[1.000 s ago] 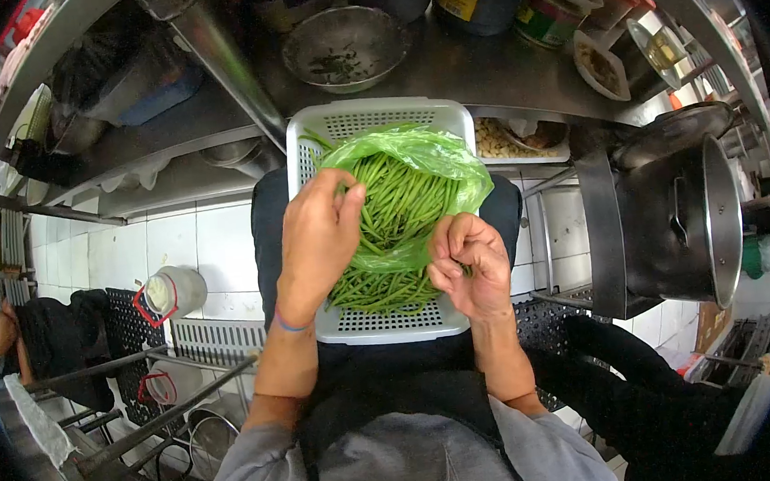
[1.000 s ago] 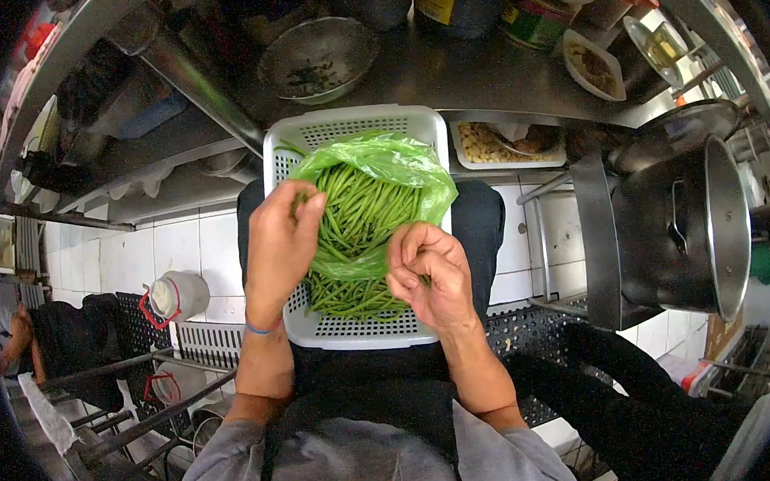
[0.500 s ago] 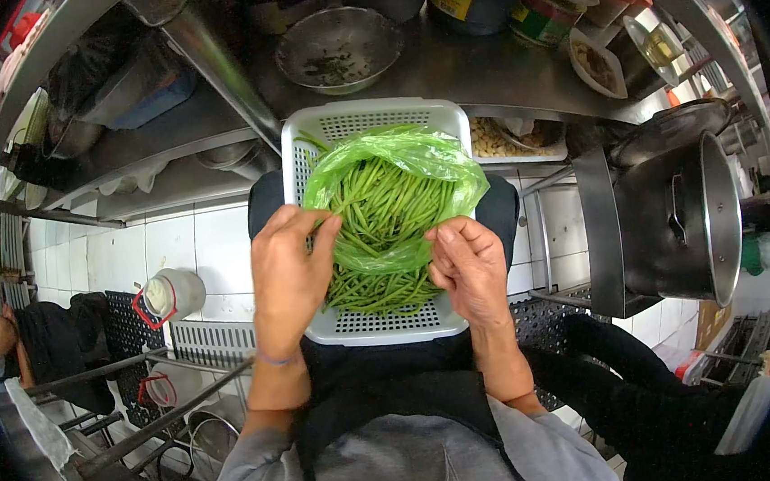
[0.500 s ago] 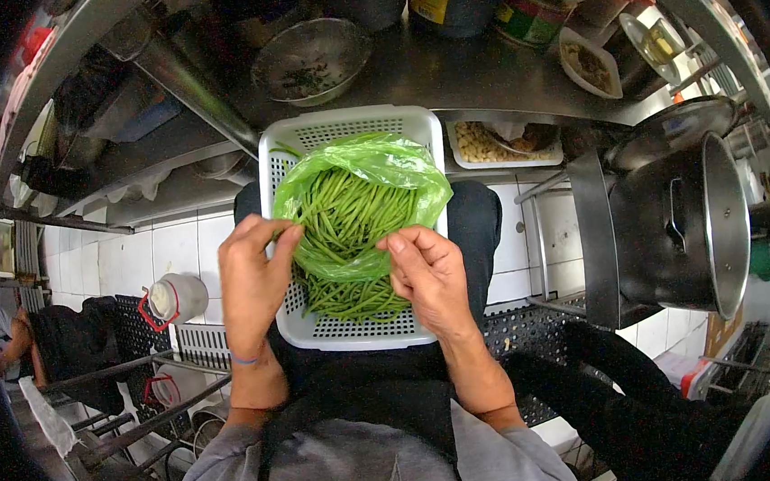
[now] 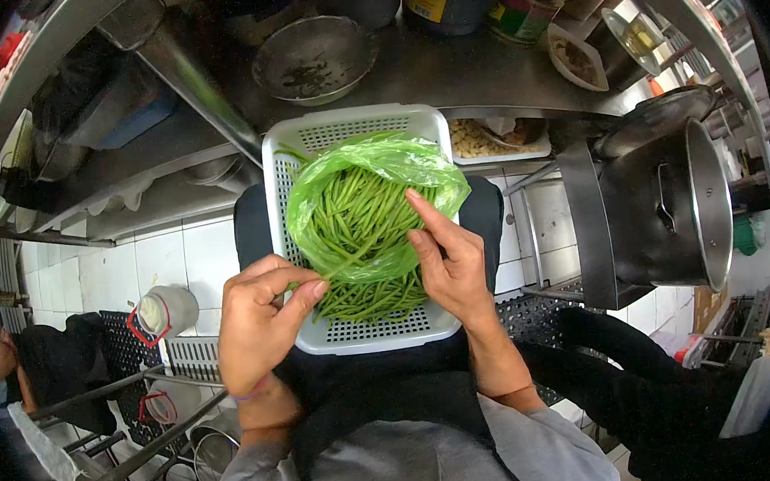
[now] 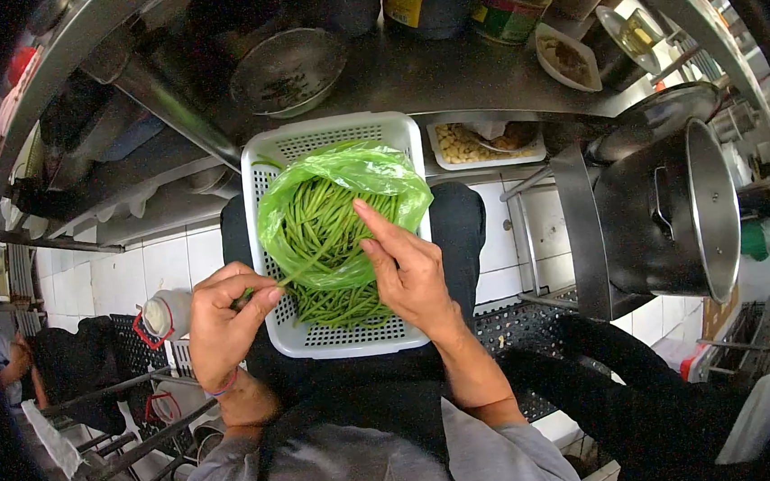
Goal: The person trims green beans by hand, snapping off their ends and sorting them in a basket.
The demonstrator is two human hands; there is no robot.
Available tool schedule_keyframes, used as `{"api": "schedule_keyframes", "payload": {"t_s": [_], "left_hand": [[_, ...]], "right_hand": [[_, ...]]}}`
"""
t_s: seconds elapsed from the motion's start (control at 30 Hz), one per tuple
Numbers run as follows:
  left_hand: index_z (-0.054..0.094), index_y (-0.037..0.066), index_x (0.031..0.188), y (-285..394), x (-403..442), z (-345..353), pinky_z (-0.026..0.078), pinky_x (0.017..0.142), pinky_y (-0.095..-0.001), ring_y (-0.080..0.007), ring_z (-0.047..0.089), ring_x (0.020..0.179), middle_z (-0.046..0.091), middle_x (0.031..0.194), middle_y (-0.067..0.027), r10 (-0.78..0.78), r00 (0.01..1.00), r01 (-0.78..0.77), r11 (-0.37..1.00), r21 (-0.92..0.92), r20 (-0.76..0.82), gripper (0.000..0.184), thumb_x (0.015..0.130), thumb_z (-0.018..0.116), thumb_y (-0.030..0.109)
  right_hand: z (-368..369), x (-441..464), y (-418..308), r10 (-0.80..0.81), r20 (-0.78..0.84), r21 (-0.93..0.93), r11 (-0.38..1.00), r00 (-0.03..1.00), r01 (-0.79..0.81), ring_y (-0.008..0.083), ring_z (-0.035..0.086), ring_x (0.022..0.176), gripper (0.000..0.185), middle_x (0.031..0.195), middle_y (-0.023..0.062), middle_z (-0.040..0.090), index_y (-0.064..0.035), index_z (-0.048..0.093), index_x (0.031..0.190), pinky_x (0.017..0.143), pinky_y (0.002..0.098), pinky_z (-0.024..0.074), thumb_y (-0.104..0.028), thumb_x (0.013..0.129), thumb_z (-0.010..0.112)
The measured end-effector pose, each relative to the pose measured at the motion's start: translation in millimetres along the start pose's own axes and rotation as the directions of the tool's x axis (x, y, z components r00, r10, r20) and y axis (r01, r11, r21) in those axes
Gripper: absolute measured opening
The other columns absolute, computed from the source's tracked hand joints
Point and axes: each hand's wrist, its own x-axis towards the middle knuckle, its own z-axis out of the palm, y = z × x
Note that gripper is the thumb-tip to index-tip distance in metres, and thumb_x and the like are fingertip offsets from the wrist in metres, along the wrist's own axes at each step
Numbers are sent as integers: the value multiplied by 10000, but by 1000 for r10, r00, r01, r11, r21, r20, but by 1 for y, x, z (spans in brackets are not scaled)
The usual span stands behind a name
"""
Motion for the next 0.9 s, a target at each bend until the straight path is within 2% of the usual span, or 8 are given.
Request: {"api": "schedule_keyframes", "payload": {"t_s": [0.03,0.13,0.23,0.43,0.57,0.67,0.77,0.9], "left_hand": [[747,-37,904,0,-1,-1,485,616,-286,-187,645,670,684,770,-116,-17,999,19,999,-35,33,108,833,771,40],[741,-42,899,-6,-1,-3,495,632,-289,-183,652,689,691,785,-118,-4,996,14,993,-115,87,120,843,774,59],[736,-48,897,-13,-1,-2,494,647,-285,-172,650,713,694,800,-114,0,994,18,987,-163,106,127,857,765,70],[729,-55,911,-24,3,4,474,683,-264,-139,618,745,678,806,-91,-45,996,65,956,-287,74,127,905,713,71],[723,-59,898,-21,3,6,463,687,-267,-131,609,752,668,794,-86,-80,993,107,911,-399,83,134,914,704,73],[721,-60,886,-25,2,0,462,663,-276,-124,611,741,676,807,-80,13,964,96,914,-395,266,127,919,696,61],[721,-59,878,-17,10,5,461,672,-296,-147,607,730,659,775,-96,148,859,44,933,-358,490,138,896,710,77],[728,-46,966,-13,16,32,466,643,-277,-135,599,686,649,743,-81,121,869,111,898,-427,480,158,954,663,98]], "right_hand": [[-1,1,2,-53,7,-51,997,999,54,271,732,852,482,1006,199,723,-54,617,1346,710,310,558,68,882,657],[-12,-2,3,11,174,-166,986,985,18,253,695,722,457,831,153,687,-44,644,1299,630,332,542,66,856,674],[-8,-5,7,-79,125,-145,985,989,97,210,599,597,336,732,116,632,-24,704,1148,558,315,468,80,829,701],[-1,-9,8,-24,96,-20,999,995,26,202,606,589,247,747,120,653,-14,720,1059,547,307,468,87,837,681],[-3,-11,8,19,106,-24,1000,994,-17,218,637,603,196,762,136,672,-4,715,1031,558,314,487,64,851,682],[-6,-11,8,-1,84,-10,1000,996,2,247,657,612,160,754,147,669,12,696,1004,545,333,500,62,852,686],[-10,-11,1,-33,60,5,999,998,33,247,658,605,143,745,146,668,26,689,980,534,331,496,70,843,686],[-14,-12,-5,-95,111,25,995,989,92,251,656,593,155,738,144,665,28,677,979,528,330,495,78,832,684]]}}
